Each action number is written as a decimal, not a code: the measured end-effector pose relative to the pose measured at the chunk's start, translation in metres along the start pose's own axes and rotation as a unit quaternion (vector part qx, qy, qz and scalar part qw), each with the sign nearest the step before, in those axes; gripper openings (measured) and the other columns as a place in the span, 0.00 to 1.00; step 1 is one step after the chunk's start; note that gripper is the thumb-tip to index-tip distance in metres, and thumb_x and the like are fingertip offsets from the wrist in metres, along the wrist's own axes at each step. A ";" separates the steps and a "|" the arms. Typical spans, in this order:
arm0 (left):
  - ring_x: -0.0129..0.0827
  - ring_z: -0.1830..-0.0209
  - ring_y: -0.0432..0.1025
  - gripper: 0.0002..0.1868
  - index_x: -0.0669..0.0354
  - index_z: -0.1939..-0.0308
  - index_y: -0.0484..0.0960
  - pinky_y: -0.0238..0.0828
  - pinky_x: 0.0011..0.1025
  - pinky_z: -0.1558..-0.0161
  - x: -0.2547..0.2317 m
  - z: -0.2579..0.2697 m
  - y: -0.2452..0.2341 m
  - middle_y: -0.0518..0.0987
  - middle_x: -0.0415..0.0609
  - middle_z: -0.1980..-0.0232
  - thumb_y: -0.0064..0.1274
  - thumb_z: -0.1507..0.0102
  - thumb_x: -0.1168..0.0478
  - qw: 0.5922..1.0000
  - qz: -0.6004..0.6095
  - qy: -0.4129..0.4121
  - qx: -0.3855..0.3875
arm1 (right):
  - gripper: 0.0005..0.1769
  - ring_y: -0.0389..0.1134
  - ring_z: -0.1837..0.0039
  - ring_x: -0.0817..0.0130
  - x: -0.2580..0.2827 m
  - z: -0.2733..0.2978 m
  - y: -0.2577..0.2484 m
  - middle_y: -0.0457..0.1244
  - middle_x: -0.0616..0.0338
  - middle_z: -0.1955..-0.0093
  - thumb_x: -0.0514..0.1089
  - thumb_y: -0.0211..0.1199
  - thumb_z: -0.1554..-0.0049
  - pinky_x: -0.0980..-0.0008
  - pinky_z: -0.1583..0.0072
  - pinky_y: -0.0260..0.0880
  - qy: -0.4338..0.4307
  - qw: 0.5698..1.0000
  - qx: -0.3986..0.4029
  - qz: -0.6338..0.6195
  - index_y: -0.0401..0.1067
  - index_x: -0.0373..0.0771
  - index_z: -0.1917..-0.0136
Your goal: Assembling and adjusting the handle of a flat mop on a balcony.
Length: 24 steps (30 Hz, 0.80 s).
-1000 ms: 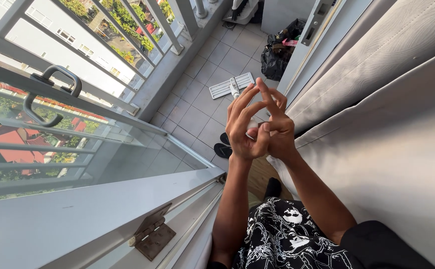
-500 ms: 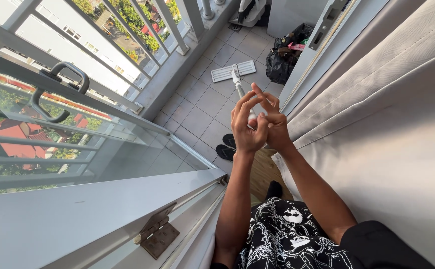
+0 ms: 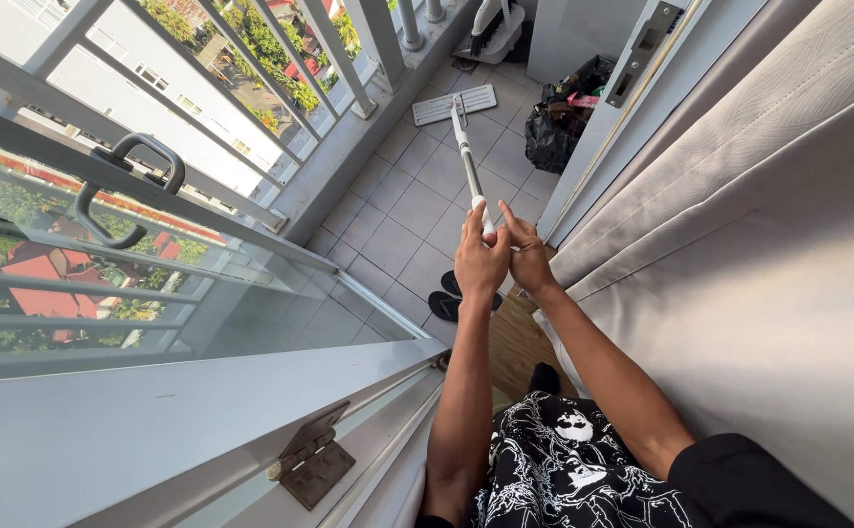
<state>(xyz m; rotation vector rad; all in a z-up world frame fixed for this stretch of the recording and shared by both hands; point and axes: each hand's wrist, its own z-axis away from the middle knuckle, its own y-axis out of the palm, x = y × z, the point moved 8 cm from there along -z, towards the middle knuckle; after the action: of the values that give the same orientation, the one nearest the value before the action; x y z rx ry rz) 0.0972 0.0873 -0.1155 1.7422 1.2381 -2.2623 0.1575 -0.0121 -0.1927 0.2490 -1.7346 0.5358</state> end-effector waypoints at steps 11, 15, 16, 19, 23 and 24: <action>0.51 0.38 0.74 0.39 0.44 0.22 0.61 0.75 0.46 0.45 0.038 0.008 0.036 0.72 0.55 0.28 0.50 0.36 0.40 0.998 -0.013 -0.024 0.063 | 0.29 0.71 0.42 0.73 -0.047 0.011 -0.001 0.69 0.60 0.47 0.37 0.51 0.34 0.68 0.33 0.70 0.128 0.982 -0.038 -0.136 0.54 0.36 0.21; 0.52 0.30 0.68 0.37 0.42 0.23 0.61 0.72 0.46 0.40 0.038 0.011 0.040 0.65 0.56 0.24 0.48 0.36 0.41 0.997 -0.015 -0.026 0.077 | 0.23 0.68 0.33 0.68 -0.063 0.016 -0.002 0.65 0.53 0.34 0.37 0.50 0.34 0.68 0.30 0.63 0.156 0.972 -0.018 -0.175 0.60 0.33 0.26; 0.52 0.30 0.68 0.37 0.42 0.23 0.61 0.72 0.46 0.40 0.038 0.012 0.041 0.65 0.56 0.24 0.48 0.36 0.41 0.997 -0.015 -0.026 0.078 | 0.23 0.68 0.33 0.68 -0.056 0.016 -0.005 0.65 0.53 0.34 0.37 0.50 0.34 0.68 0.30 0.63 0.156 0.972 -0.019 -0.175 0.60 0.33 0.26; 0.55 0.24 0.58 0.33 0.43 0.25 0.66 0.64 0.49 0.34 0.018 0.012 0.030 0.65 0.56 0.23 0.50 0.34 0.42 0.998 -0.005 0.035 0.051 | 0.19 0.64 0.27 0.66 -0.017 0.010 -0.016 0.54 0.53 0.22 0.39 0.53 0.34 0.65 0.29 0.63 0.116 0.974 -0.022 -0.192 0.70 0.31 0.32; 0.54 0.21 0.56 0.29 0.45 0.28 0.72 0.61 0.50 0.29 -0.024 0.021 0.004 0.66 0.57 0.23 0.51 0.33 0.46 0.989 0.094 0.112 0.022 | 0.17 0.53 0.20 0.63 0.050 0.009 -0.039 0.49 0.51 0.17 0.43 0.60 0.36 0.62 0.24 0.58 0.056 0.993 -0.029 -0.096 0.71 0.40 0.35; 0.55 0.20 0.58 0.27 0.48 0.29 0.74 0.60 0.51 0.27 -0.036 0.025 -0.006 0.67 0.58 0.22 0.52 0.32 0.48 0.980 0.123 0.157 -0.005 | 0.12 0.48 0.17 0.62 0.070 0.009 -0.044 0.49 0.52 0.15 0.43 0.62 0.36 0.61 0.21 0.54 0.007 0.999 -0.026 -0.040 0.74 0.42 0.39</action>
<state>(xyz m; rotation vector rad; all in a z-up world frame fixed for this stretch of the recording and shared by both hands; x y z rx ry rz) 0.0882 0.0613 -0.0811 2.1735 0.9981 -1.8969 0.1529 -0.0462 -0.1174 0.2760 -1.7151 0.4317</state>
